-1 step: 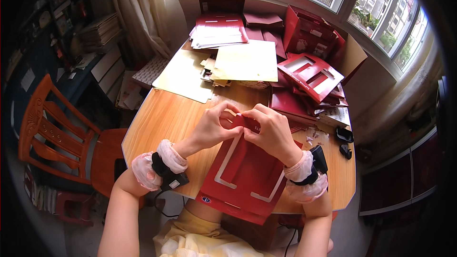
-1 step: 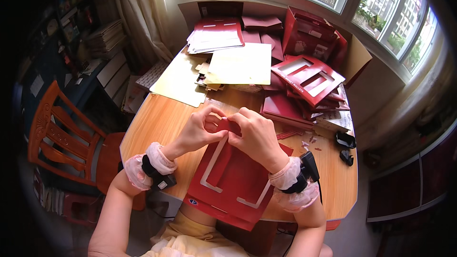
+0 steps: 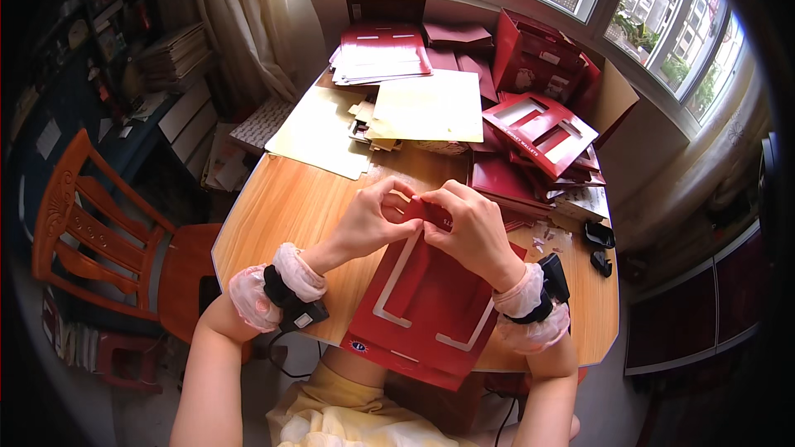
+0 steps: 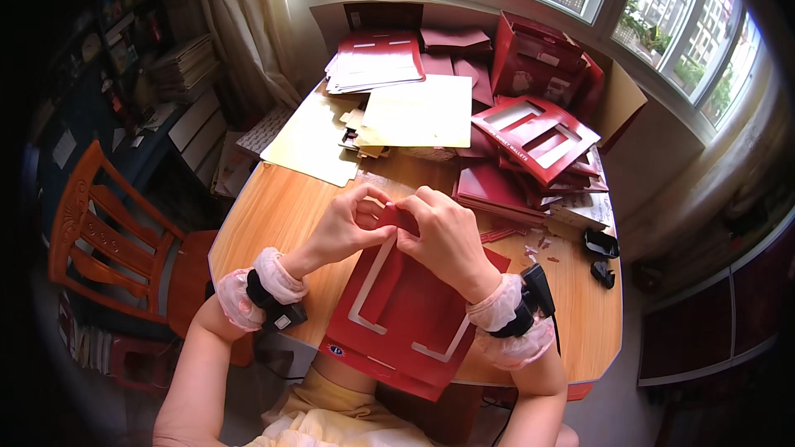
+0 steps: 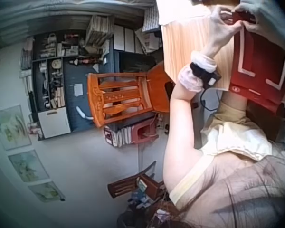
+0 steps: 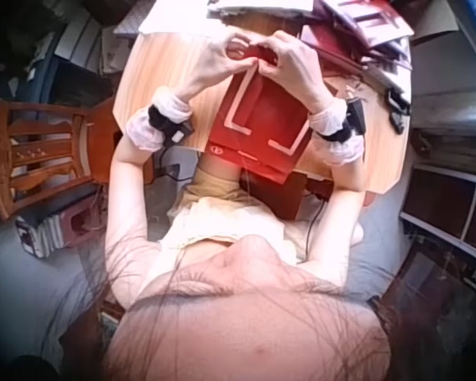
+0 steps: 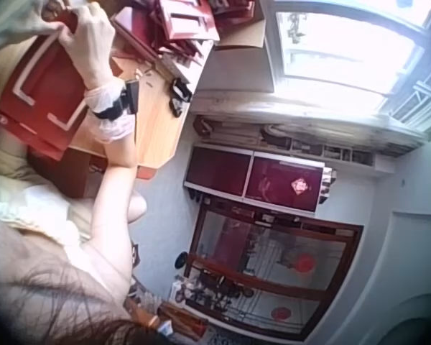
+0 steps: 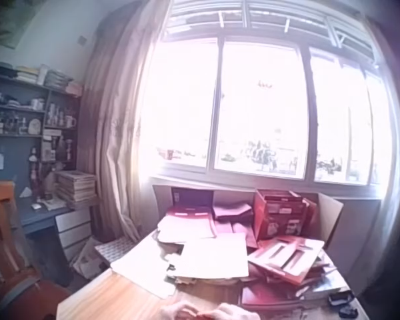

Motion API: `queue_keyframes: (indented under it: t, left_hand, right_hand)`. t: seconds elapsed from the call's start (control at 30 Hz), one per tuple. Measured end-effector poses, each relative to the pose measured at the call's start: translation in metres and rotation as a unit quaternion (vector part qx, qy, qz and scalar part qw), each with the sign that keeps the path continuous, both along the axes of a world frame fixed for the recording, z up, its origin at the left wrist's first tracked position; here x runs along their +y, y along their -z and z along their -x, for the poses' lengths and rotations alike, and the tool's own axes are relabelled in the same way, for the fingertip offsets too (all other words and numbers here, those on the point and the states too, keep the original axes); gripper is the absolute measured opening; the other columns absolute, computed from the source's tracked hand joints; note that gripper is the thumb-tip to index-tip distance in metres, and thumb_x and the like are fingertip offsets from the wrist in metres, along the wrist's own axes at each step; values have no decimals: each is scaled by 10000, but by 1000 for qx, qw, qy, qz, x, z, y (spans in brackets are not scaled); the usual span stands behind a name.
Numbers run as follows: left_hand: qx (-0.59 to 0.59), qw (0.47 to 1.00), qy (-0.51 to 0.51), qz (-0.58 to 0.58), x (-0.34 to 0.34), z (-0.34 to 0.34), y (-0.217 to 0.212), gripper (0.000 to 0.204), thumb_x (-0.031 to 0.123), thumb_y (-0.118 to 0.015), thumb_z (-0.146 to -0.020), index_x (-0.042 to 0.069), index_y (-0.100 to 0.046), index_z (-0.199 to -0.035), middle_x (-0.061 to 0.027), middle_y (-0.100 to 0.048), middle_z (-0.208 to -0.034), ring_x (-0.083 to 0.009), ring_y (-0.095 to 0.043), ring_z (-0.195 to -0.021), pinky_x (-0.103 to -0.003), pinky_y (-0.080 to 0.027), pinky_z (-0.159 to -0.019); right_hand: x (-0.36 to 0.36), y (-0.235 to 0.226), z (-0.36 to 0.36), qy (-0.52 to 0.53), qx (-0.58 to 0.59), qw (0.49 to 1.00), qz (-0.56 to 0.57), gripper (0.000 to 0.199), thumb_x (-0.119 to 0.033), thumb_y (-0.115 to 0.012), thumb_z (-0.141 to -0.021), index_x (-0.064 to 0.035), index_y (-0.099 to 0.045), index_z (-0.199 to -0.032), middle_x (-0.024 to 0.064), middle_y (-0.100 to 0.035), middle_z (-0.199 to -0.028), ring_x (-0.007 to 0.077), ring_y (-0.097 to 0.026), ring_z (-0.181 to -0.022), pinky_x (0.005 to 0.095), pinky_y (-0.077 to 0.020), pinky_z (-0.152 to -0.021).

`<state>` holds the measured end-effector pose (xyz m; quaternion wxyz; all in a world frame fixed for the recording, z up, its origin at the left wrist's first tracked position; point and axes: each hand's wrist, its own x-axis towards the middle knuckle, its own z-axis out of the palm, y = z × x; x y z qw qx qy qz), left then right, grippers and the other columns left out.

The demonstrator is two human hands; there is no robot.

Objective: Assembling red product boxes or packaging for wallets.

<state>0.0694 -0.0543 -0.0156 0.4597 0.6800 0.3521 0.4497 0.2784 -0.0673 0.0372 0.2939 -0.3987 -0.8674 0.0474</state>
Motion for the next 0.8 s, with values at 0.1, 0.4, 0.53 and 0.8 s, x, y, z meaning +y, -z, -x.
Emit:
queue_keyframes:
  t: [0.1,0.4,0.53,0.8]
  left_hand:
    - [-44,998,29,40,3,1,3,388,74,-793,-878,5,-599,-1207,-92,-751,-1004,-124,-720,-940,-271,-597,-834]
    - [-235,918,219,234,15,7,14,417,120,-752,-948,68,-567,-1318,-68,-683,-1207,-116,-655,-1117,-307,-552,-973]
    - [-184,953,197,140,13,7,12,375,120,-737,-962,82,-564,-1292,-59,-695,-1171,-112,-671,-1074,-307,-553,-961]
    - [-162,964,193,86,10,5,9,401,166,-757,-964,125,-537,-1296,-18,-721,-1089,-109,-685,-1062,-228,-537,-910]
  right_hand:
    - [-3,-1,4,3,-2,999,-50,381,-158,-767,-756,-77,-689,-1121,80,-627,-958,275,-675,-883,406,-569,-694]
    - [-7,-7,4,-21,16,997,-78,463,-127,-762,-738,-112,-669,-1191,65,-599,-926,260,-663,-853,382,-566,-655]
    - [-11,-10,7,-33,34,996,-77,455,-135,-773,-745,-111,-695,-1192,72,-619,-914,280,-658,-780,389,-547,-645]
    - [-8,-4,4,-38,-2,992,-123,512,-118,-768,-727,-124,-671,-1230,41,-617,-936,227,-656,-826,356,-564,-629]
